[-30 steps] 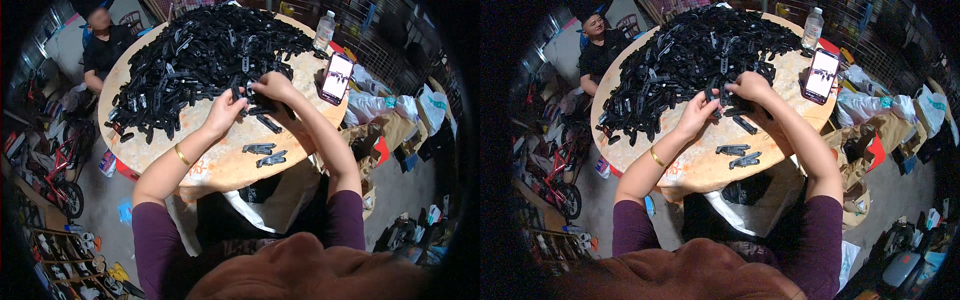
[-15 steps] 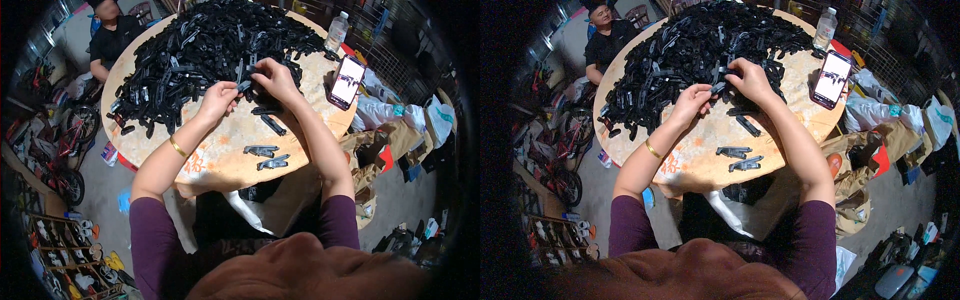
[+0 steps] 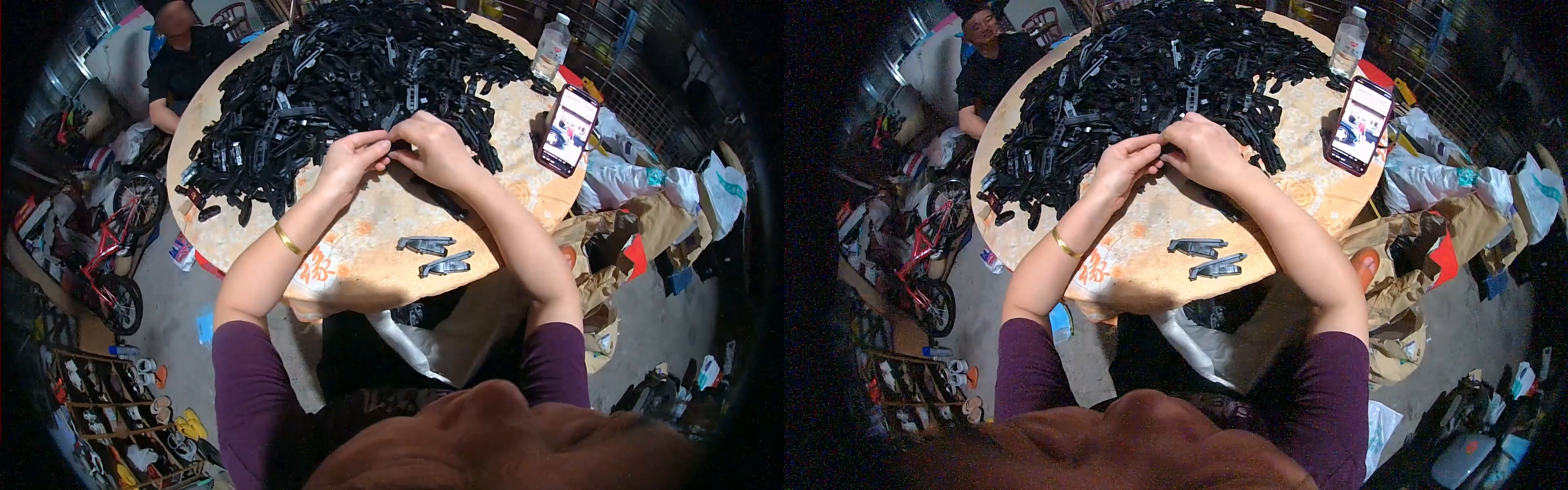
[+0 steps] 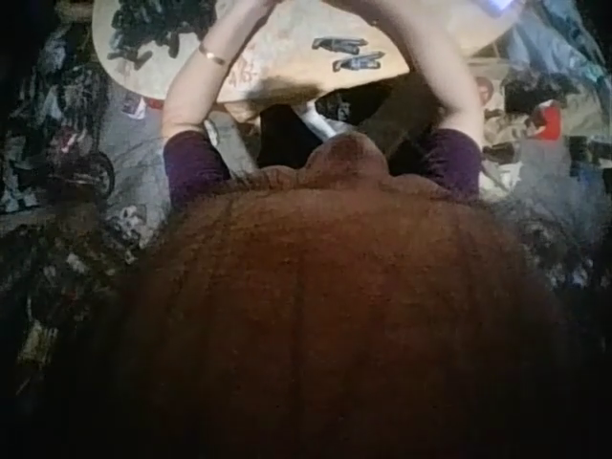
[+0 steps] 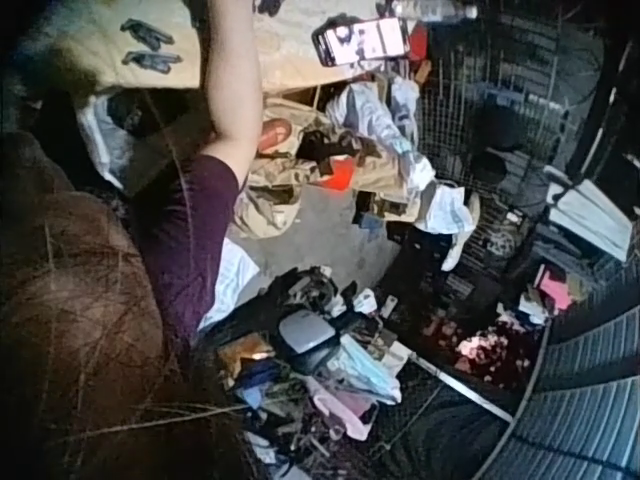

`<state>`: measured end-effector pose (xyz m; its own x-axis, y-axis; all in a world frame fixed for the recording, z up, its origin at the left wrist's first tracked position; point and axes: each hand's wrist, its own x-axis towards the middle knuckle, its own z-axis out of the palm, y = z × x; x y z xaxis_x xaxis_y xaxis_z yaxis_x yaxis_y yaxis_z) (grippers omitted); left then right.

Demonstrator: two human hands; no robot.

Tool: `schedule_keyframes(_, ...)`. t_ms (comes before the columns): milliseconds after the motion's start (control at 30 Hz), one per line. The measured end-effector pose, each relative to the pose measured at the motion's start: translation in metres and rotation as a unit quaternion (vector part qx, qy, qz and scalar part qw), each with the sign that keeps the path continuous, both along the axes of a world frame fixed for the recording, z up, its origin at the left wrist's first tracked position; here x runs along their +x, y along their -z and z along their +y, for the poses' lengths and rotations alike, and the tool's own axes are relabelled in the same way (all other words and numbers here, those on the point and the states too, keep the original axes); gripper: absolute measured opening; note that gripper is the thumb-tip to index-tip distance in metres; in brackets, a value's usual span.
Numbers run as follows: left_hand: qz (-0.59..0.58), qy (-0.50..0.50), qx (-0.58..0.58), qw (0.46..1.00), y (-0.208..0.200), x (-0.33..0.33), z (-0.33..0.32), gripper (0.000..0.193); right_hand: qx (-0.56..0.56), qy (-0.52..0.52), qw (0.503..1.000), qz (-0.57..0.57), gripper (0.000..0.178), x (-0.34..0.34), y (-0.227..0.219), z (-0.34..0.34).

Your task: The person assembles black plastic components together by hand and stacks the assembled pieces on the table.

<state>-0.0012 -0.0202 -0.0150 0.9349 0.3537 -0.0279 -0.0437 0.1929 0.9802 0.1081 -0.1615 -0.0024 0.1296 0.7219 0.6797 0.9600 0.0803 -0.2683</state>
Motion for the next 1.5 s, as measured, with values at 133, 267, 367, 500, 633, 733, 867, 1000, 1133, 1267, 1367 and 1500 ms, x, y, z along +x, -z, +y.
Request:
schedule_keyframes(133, -0.087, -0.028, 0.1, 0.991, -0.01, -0.001, -0.009, 0.036, -0.006, -0.042, 0.981, 0.189, 0.04, 0.015, 0.004, 0.001)
schedule_keyframes(267, -0.092, -0.054, 0.289, 0.951, -0.015, -0.006, -0.013, 0.038, -0.1, -0.084, 0.907, 0.399, 0.044, 0.019, 0.001, -0.004)
schedule_keyframes(367, -0.102, -0.077, 0.329, 0.936, -0.019, -0.011, -0.016, 0.034, -0.112, -0.067, 0.884, 0.449, 0.035, 0.009, -0.014, -0.009)
schedule_keyframes(500, -0.121, -0.082, 0.414, 0.899, -0.026, -0.017, -0.019, 0.03, -0.1, -0.081, 0.903, 0.41, 0.033, 0.012, -0.02, -0.015)
schedule_keyframes(633, 0.014, 0.177, 0.189, 0.966, -0.031, -0.019, -0.034, 0.022, -0.001, 0.093, 0.889, 0.448, 0.033, 0.071, -0.013, -0.036)
schedule_keyframes(733, -0.053, 0.285, 0.361, 0.886, -0.003, -0.017, -0.034, 0.02, -0.097, 0.358, 0.913, 0.166, 0.031, 0.091, -0.009, -0.05)
schedule_keyframes(867, -0.114, 0.279, 0.46, 0.835, 0.002, -0.01, -0.036, 0.019, -0.264, 0.411, 0.864, 0.122, 0.03, 0.098, 0.001, -0.048)
schedule_keyframes(1000, -0.173, 0.162, 0.544, 0.805, 0.003, -0.002, -0.047, 0.023, -0.292, 0.394, 0.867, 0.084, 0.028, 0.091, -0.001, -0.041)
schedule_keyframes(1133, -0.203, 0.207, 0.619, 0.73, 0.001, 0.001, -0.054, 0.024, -0.27, 0.394, 0.87, 0.119, 0.029, 0.082, 0.0, -0.041)
schedule_keyframes(1267, -0.203, 0.167, 0.616, 0.742, 0.003, -0.006, -0.051, 0.018, -0.226, 0.387, 0.887, 0.117, 0.029, 0.077, 0.004, -0.037)
schedule_keyframes(1367, -0.153, 0.043, 0.568, 0.807, 0.005, -0.008, -0.042, 0.021, -0.118, 0.384, 0.911, 0.096, 0.032, 0.073, 0.005, -0.033)
schedule_keyframes(1500, -0.094, -0.032, 0.349, 0.932, 0.0, 0.0, -0.026, 0.045, 0.022, 0.226, 0.956, 0.188, 0.034, 0.067, 0.001, -0.022)
